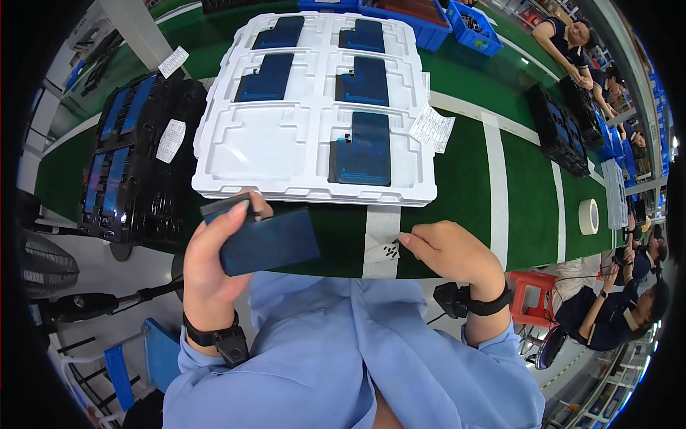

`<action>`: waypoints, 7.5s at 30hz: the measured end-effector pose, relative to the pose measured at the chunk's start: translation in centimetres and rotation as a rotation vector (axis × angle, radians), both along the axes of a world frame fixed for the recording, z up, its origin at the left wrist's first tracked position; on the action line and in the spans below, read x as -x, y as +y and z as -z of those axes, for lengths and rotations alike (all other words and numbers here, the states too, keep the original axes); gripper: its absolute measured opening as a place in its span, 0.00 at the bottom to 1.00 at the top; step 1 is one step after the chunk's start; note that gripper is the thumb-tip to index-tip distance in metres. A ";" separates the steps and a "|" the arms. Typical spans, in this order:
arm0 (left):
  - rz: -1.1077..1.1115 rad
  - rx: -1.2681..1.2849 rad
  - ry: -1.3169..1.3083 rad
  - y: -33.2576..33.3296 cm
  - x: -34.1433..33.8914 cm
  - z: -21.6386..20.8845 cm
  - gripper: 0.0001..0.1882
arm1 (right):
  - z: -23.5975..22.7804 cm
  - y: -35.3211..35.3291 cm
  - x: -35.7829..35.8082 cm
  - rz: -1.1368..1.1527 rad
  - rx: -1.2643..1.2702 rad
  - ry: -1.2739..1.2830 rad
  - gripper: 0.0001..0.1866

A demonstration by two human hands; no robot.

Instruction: The recorder is at an industrial assembly line, using a utility knife to trim or apply tape/film to small electronic glass or plastic panels.

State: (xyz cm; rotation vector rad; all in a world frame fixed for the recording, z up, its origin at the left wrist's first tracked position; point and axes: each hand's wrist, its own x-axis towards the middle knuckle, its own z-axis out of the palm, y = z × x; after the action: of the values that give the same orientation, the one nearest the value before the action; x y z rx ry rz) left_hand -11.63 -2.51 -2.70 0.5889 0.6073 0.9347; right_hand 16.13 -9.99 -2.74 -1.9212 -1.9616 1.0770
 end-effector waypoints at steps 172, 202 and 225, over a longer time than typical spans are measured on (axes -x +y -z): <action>0.256 -0.552 0.137 1.9 -5.7 -4.1 0.11 | -2.8 1.9 5.5 0.394 -0.485 1.163 0.12; 0.297 -0.102 -0.149 1.5 -6.2 -1.8 0.16 | -1.5 1.5 5.9 0.362 -0.537 1.127 0.10; 0.154 -0.186 -0.036 0.6 -6.4 -3.0 0.10 | -0.5 1.9 6.2 0.362 -0.678 1.188 0.10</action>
State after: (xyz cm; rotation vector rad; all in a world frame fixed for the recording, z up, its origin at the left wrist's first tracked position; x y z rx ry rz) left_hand -5.26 -1.87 0.28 0.7724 0.4394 0.8598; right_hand 9.93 -8.10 -2.22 -0.8358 -1.0174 0.9103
